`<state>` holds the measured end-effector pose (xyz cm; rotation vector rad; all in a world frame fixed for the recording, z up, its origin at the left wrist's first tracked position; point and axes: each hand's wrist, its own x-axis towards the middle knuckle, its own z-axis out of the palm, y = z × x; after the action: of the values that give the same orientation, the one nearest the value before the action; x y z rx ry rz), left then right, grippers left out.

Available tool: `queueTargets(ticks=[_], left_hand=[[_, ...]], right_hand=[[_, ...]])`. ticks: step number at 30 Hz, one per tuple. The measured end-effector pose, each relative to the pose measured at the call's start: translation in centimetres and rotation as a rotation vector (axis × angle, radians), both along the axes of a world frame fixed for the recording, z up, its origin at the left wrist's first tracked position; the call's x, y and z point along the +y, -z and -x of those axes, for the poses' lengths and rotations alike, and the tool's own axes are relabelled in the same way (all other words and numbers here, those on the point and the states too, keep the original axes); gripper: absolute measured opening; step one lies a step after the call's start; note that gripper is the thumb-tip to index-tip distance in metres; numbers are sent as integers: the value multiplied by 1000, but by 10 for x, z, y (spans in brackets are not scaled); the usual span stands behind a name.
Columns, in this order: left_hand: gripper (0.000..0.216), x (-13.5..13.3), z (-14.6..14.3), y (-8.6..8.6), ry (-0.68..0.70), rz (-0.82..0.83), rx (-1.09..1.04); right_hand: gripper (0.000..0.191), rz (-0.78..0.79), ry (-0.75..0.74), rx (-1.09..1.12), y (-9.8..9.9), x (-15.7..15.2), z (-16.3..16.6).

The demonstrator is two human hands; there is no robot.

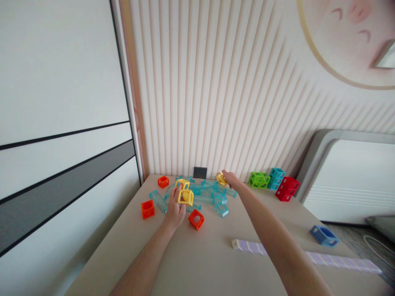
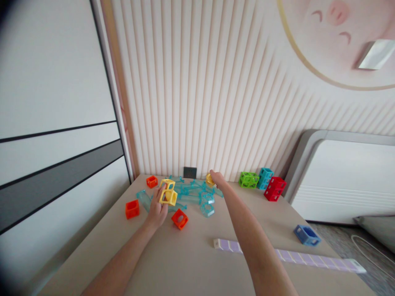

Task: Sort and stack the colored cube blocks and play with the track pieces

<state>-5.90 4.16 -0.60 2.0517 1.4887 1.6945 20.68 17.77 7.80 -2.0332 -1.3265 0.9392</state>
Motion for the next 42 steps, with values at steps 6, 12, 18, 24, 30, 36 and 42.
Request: queueTargets(ticks=[6,12,18,24,30,36,42], left_hand=[[70,0,0,0,22,27,-28],[65,0,-1,0,9,15,-24],[67,0,-1,0,-1,24,-4],[64,1,0,3,37,-25,6],[63,0,0,2,67,-13,10],[62,-1,-2,2,92,-15,38],[64,-4,-3,-1,99,17,51]], right_hand=[[43,-125,-26,-188,0,2,4],[46,-316,-115,-386,0,-7,7],[39,-470,-254,-461,6,-14,17],[39,-504,-389,-469,19,-14,41],[43,-459,-509,-471,25,-10,54],[40,-456,-527,-453,17,-18,52],[34,-554,-614,-308,-6,-45,72]])
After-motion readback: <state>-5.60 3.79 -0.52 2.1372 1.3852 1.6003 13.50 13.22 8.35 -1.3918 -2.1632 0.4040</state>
